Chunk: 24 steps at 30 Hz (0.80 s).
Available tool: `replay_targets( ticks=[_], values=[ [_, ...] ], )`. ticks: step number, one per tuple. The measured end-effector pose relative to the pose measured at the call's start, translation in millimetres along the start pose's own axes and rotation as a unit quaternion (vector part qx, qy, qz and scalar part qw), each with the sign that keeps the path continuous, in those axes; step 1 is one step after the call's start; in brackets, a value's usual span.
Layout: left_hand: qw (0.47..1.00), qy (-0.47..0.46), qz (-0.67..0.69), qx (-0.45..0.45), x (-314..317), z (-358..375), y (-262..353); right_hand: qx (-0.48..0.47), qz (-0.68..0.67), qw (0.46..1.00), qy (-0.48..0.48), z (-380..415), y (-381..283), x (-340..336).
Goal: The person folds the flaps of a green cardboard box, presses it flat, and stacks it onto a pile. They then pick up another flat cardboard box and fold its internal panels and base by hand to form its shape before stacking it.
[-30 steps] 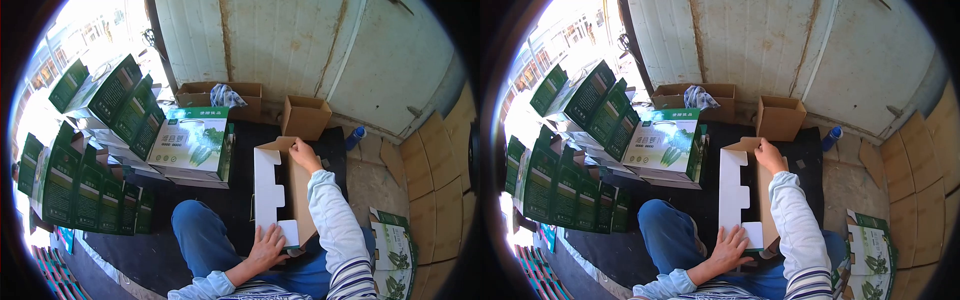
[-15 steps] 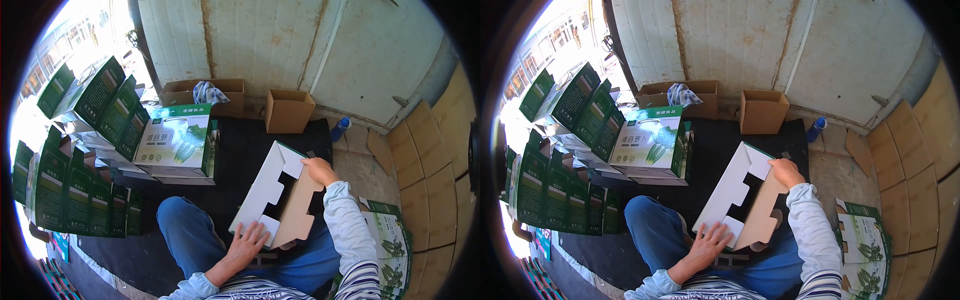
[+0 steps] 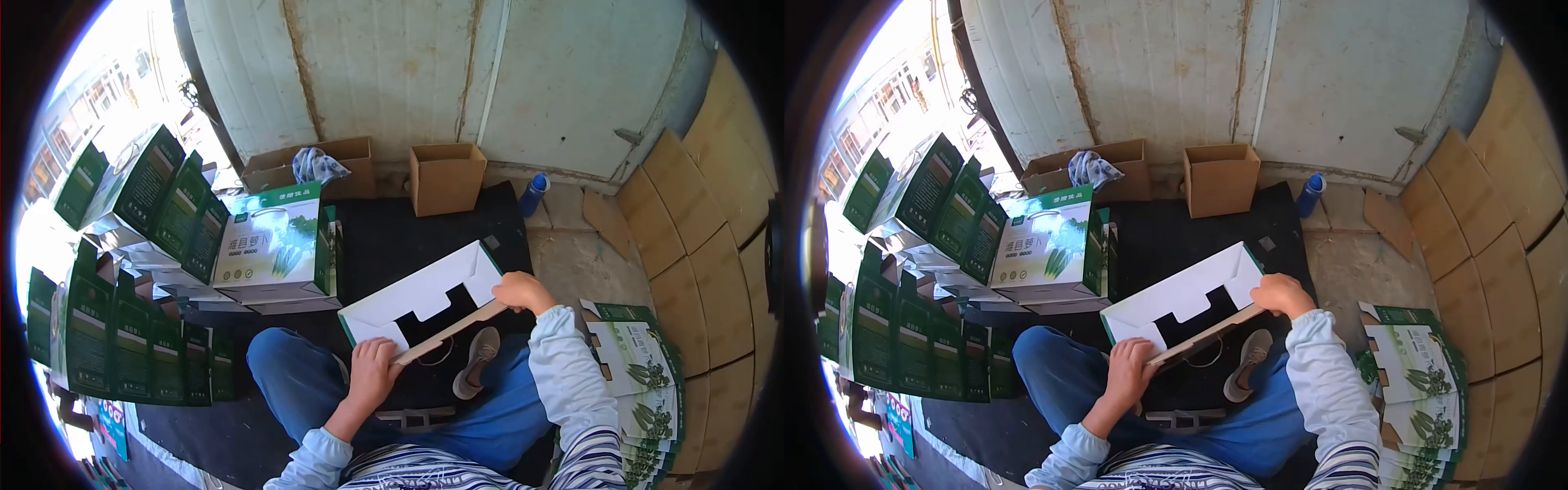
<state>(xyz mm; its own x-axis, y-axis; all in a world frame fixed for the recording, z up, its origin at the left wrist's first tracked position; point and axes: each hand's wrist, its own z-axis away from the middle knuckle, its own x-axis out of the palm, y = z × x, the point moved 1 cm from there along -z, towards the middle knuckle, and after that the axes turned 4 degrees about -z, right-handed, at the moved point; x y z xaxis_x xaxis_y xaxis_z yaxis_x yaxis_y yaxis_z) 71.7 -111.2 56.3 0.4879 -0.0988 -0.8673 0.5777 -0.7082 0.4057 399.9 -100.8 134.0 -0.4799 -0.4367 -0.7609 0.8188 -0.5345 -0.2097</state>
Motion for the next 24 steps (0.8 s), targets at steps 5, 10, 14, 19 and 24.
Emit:
replay_targets(
  ticks=[5, 10, 14, 19, 24],
  values=[
    [0.997, 0.037, 0.041, -0.051, 1, -3, 0, -0.079, -0.219, 0.972, 0.005, -20, 32, 7],
    [0.984, 0.088, 0.051, -0.145, 6, -8, 1, -0.118, -0.149, 0.973, 0.13, -33, 34, 19],
    [0.982, 0.142, 0.016, -0.122, 15, -12, -2, -0.234, 0.04, 0.919, 0.316, -3, -3, 29],
    [0.986, 0.058, -0.141, -0.064, 11, -15, 12, -0.349, 0.136, 0.882, 0.285, -3, -6, 48],
    [0.988, -0.02, -0.15, -0.042, 27, -11, 6, -0.366, 0.151, 0.883, 0.253, -14, -11, 56]
  ],
)
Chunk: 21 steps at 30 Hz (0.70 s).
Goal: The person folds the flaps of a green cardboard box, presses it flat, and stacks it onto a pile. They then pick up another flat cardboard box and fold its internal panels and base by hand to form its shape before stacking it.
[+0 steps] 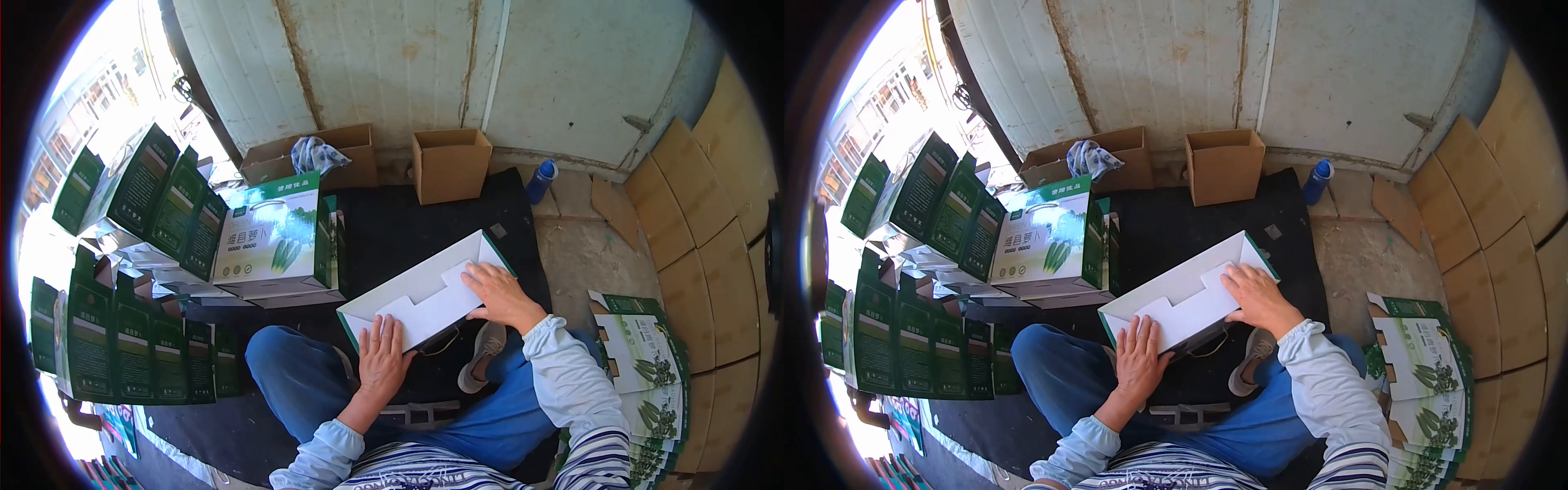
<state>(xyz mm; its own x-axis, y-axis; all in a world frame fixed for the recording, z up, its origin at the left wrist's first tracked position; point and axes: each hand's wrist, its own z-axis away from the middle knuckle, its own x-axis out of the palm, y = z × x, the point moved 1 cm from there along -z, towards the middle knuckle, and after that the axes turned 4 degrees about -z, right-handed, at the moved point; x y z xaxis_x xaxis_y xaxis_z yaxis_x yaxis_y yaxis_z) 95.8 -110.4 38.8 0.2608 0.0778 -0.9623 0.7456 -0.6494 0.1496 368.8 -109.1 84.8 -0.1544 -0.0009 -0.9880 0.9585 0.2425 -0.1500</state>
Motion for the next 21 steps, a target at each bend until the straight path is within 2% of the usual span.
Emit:
replay_targets(
  ticks=[6, 11, 14, 15, 16, 17, 19, 20, 21],
  values=[
    [0.998, -0.053, -0.011, 0.011, 7, -2, 1, 0.037, -0.063, 0.984, -0.164, -8, 7, -1],
    [0.998, -0.051, -0.013, 0.021, 3, -6, -2, 0.035, -0.077, 0.99, -0.109, -6, 5, -3],
    [0.997, 0.009, 0.07, 0.015, -15, 2, 2, 0.067, -0.143, 0.987, -0.036, -1, 9, -17],
    [0.995, 0.05, 0.09, -0.008, -22, 2, 0, 0.084, -0.176, 0.981, -0.012, 0, 13, -24],
    [0.989, 0.089, 0.11, -0.031, -29, 3, -5, 0.087, -0.2, 0.973, 0.077, 1, 25, -23],
    [0.982, 0.129, 0.131, -0.052, -34, 4, -12, 0.132, -0.226, 0.959, 0.112, 0, 40, -23],
    [0.955, 0.15, 0.191, -0.173, -20, 1, -46, 0.213, -0.264, 0.929, 0.149, 2, 73, -9],
    [0.932, 0.144, 0.234, -0.237, -6, -5, -69, 0.247, -0.279, 0.916, 0.15, 1, 92, 4],
    [0.861, 0.05, 0.383, -0.332, -10, -18, -88, 0.279, -0.295, 0.902, 0.148, -3, 104, 14]
  ],
)
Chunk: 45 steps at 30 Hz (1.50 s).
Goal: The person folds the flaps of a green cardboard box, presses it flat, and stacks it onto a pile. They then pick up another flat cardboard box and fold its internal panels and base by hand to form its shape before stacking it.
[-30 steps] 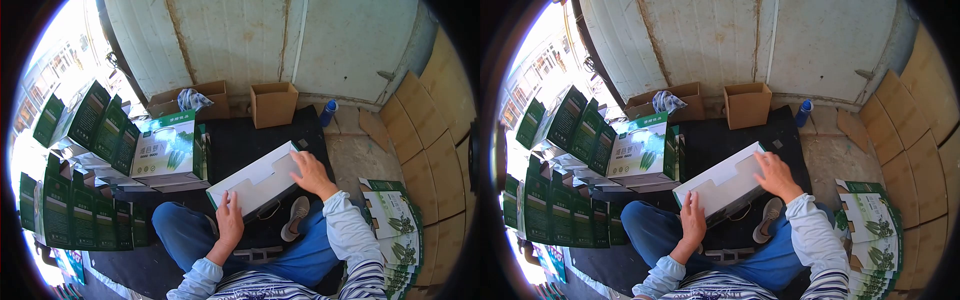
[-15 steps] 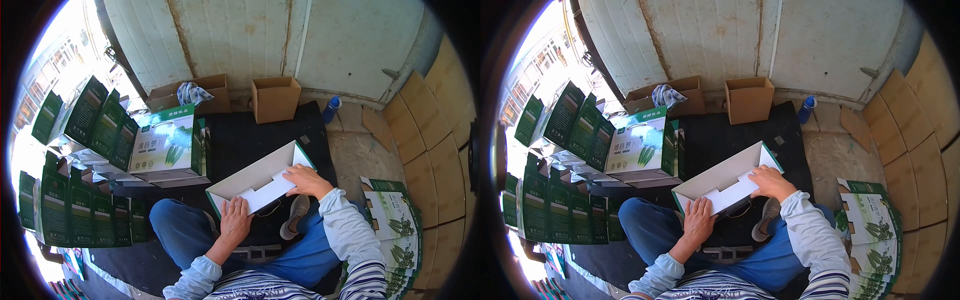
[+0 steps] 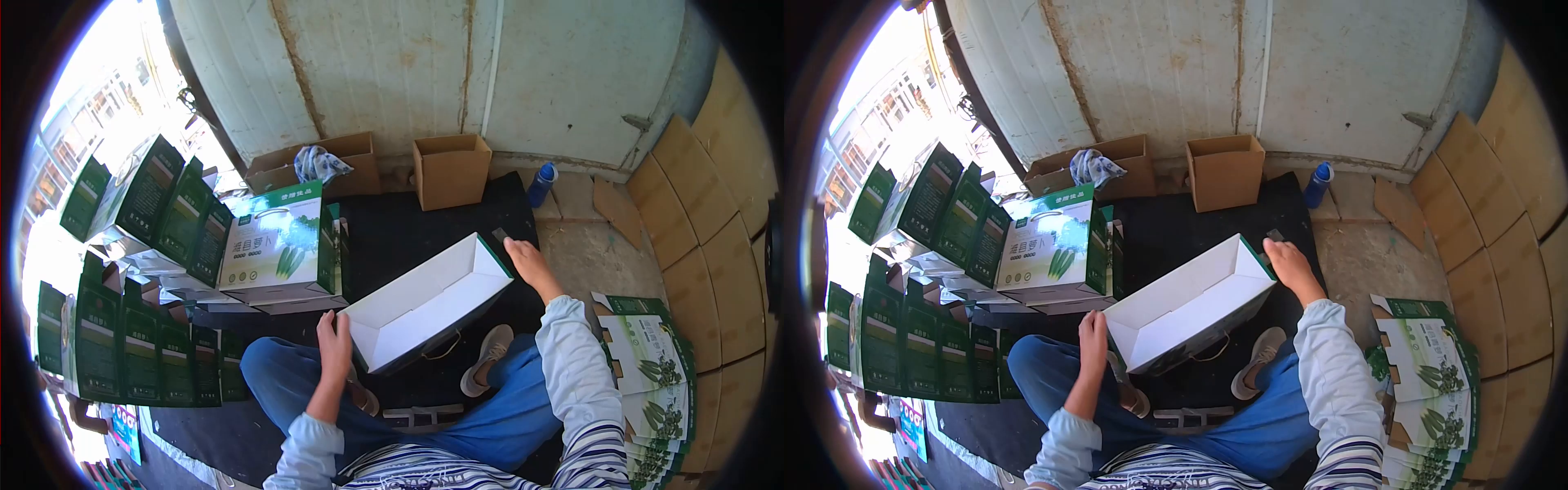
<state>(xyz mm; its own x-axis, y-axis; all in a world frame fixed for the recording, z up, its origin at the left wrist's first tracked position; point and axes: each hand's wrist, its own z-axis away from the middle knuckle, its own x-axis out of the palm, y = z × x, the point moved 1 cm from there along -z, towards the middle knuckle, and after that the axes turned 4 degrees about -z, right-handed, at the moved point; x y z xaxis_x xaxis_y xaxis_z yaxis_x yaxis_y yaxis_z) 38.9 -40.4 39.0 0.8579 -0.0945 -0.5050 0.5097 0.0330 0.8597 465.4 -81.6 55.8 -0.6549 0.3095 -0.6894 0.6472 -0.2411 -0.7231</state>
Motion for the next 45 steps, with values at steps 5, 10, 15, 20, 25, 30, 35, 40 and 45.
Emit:
replay_targets(
  ticks=[5, 10, 15, 20, 25, 30, 35, 40, 45],
  values=[
    [0.837, -0.169, 0.278, -0.44, 8, -40, -55, 0.128, -0.239, 0.953, -0.136, -18, 44, 40],
    [0.804, -0.231, 0.367, -0.408, 23, -40, -72, 0.311, -0.229, 0.905, -0.18, -13, 45, 25],
    [0.801, -0.244, 0.366, -0.406, 30, -41, -80, 0.361, -0.245, 0.889, -0.14, 17, -10, 17],
    [0.826, -0.222, 0.439, -0.276, 10, -39, -42, 0.187, -0.376, 0.896, -0.148, 17, 1, -15],
    [0.869, -0.09, 0.481, -0.074, -5, -46, -10, 0.097, -0.5, 0.855, -0.099, 35, -17, -35],
    [0.886, -0.127, 0.414, -0.165, 3, -41, -24, 0.225, -0.405, 0.879, -0.11, 38, 9, -11],
    [0.919, -0.155, 0.309, -0.187, 13, -24, -51, 0.256, -0.388, 0.871, -0.158, 44, 58, 20],
    [0.902, -0.181, 0.31, -0.24, 5, -15, -46, 0.214, -0.404, 0.868, -0.195, 41, 55, 17],
    [0.944, -0.195, 0.155, -0.216, 15, -19, -55, 0.302, -0.375, 0.861, -0.161, 39, 46, 13]
  ],
)
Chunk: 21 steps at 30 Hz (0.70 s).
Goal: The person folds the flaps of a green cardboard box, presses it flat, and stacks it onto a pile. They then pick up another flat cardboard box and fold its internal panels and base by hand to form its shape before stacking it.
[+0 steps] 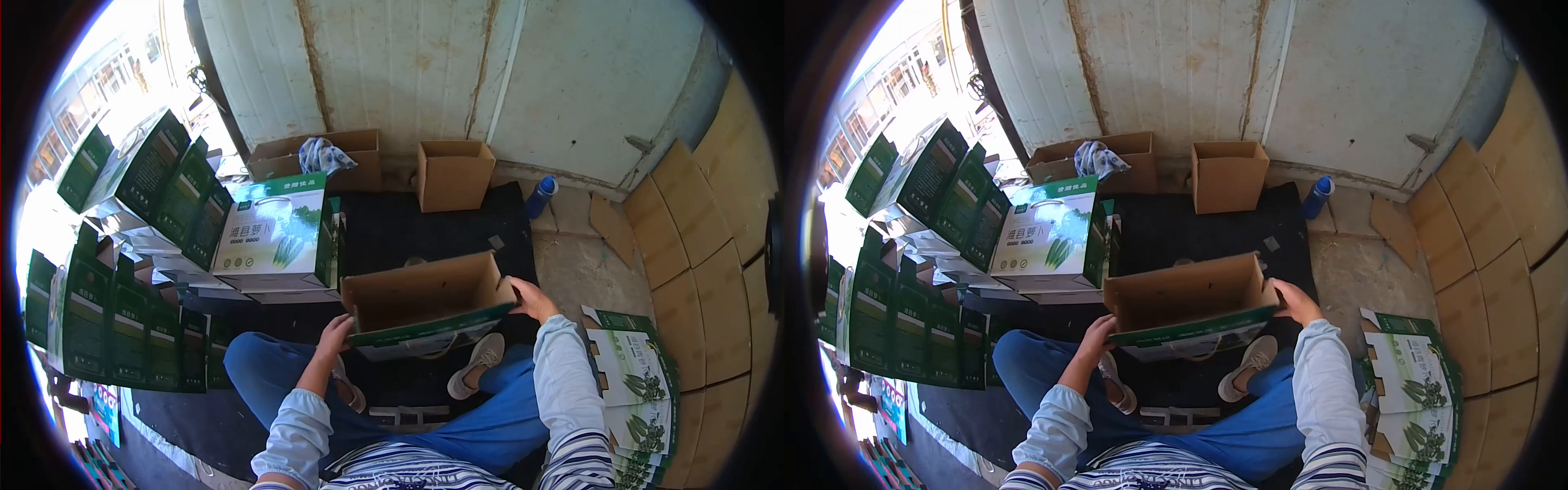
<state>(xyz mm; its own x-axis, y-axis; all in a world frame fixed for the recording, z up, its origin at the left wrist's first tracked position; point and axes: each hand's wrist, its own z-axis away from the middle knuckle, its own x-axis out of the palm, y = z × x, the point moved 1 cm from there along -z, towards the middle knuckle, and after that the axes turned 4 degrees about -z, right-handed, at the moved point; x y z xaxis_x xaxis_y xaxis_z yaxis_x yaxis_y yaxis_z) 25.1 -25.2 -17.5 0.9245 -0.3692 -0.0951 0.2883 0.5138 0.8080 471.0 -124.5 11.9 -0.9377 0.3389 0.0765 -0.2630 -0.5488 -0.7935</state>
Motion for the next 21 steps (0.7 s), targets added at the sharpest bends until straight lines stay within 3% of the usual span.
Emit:
replay_targets(
  ticks=[4, 6, 8, 11, 12, 15, 18, 21],
  values=[
    [0.982, 0.062, -0.104, 0.146, 4, -17, -17, 0.024, 0.043, 0.999, -0.006, 5, -4, 2],
    [0.965, 0.133, -0.108, 0.196, 9, -20, -12, -0.061, 0.102, 0.993, 0.005, 2, -4, 10],
    [0.93, 0.188, -0.13, 0.288, 14, -21, -5, -0.092, 0.374, 0.922, 0.044, -5, -6, 9],
    [0.866, 0.271, -0.298, 0.296, 21, -2, 18, -0.173, 0.548, 0.813, 0.094, 13, -17, 31],
    [0.864, 0.27, -0.31, 0.289, 23, -2, 21, -0.19, 0.606, 0.766, 0.099, 17, -18, 35],
    [0.854, 0.265, -0.345, 0.284, 25, 1, 30, -0.173, 0.694, 0.696, 0.062, 27, -24, 51],
    [0.847, 0.291, -0.35, 0.275, 31, 10, 38, -0.252, 0.769, 0.587, 0.035, 19, -16, 60],
    [0.835, 0.283, -0.376, 0.285, 30, 9, 39, -0.265, 0.741, 0.616, 0.039, 11, -10, 69]
  ],
)
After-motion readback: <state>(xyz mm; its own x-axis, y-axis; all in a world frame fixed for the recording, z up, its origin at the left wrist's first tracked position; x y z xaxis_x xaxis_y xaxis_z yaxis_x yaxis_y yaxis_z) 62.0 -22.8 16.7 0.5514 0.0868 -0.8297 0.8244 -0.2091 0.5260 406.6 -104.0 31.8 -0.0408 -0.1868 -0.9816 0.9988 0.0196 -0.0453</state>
